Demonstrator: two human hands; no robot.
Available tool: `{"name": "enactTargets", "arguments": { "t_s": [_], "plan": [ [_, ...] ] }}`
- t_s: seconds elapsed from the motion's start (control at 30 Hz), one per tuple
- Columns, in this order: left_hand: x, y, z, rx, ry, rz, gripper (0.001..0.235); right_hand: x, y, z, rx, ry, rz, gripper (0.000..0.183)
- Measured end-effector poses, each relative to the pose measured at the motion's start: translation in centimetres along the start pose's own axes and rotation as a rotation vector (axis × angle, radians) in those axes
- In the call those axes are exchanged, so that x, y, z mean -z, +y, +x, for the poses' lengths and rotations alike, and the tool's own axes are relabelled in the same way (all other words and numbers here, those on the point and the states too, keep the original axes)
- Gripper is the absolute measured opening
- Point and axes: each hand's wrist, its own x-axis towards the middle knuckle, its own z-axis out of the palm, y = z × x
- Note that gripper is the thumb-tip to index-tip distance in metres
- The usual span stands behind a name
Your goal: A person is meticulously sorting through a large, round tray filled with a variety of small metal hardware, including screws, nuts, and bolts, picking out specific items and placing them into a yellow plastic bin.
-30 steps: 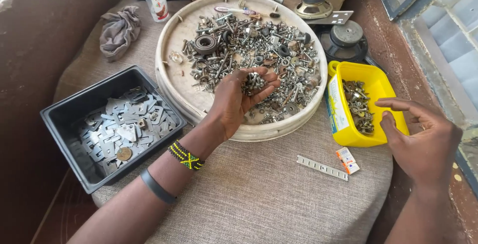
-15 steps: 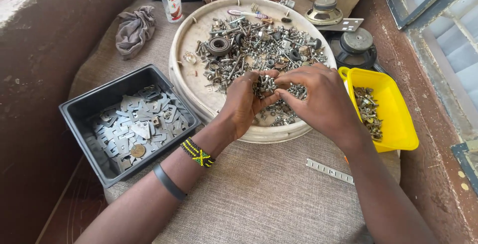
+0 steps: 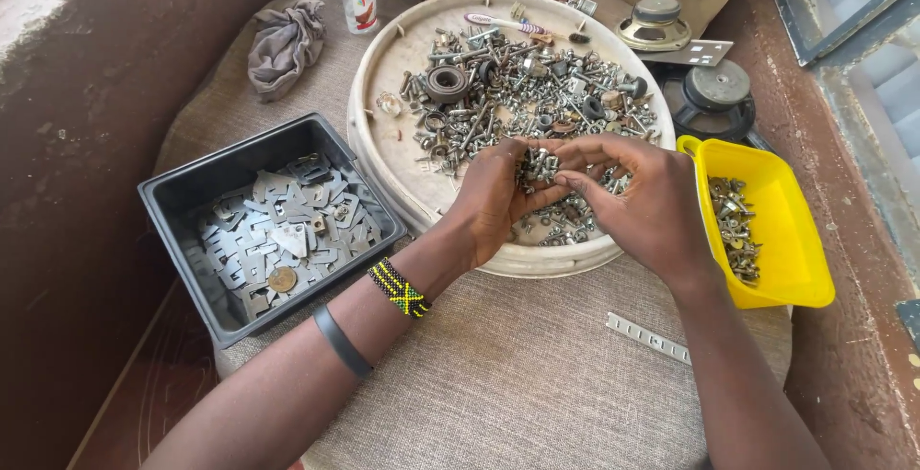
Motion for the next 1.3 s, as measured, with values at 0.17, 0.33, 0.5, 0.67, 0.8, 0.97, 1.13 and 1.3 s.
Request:
{"name": "enactTargets", "arguments": {
  "t_s": [0.17,0.33,0.5,0.67,0.8,0.97,1.13,1.3],
  "plan": [
    [-0.3,0.2,-0.2,-0.007,0.005,-0.019,0.048,0.5,-0.7,-0.3,-0.029,0.013,0.052,0.022],
    [-0.8,0.9,-0.9,0.008,-0.041,-0.034,0.047,0.8,-0.4,-0.5,-0.032,0.032,0.076,0.022],
    [-1.4,1.6,-1.7,0.025,-0.046,-0.024,0.049,1.7,0.6,-1.2,-0.043,0.094,0.044,0.026],
    [-2.1,2.5,-2.4,0.116,-0.014,0.032,0.040,2.8,0.3,-3.7,-0.051,0.233,0.005,0.029],
    [-2.8,3.1,-2.6,0.196,0.071,0.069,0.037,3.7,0.8,-6.5,-0.155,0.387,-0.064,0.032],
    [-3.9,3.8,-3.5,0.183,0.087,0.059,0.033,6.1,3.3,-9.7,-0.247,0.448,-0.114,0.036],
    [-3.8,3.9,-3.6,0.163,0.088,0.030,0.032,7.3,4.3,-11.3,-0.368,0.458,-0.166,0.035],
    [-3.9,3.9,-3.5,0.157,0.090,0.039,0.034,6.8,3.0,-10.4,-0.288,0.443,-0.168,0.014]
  ]
}}
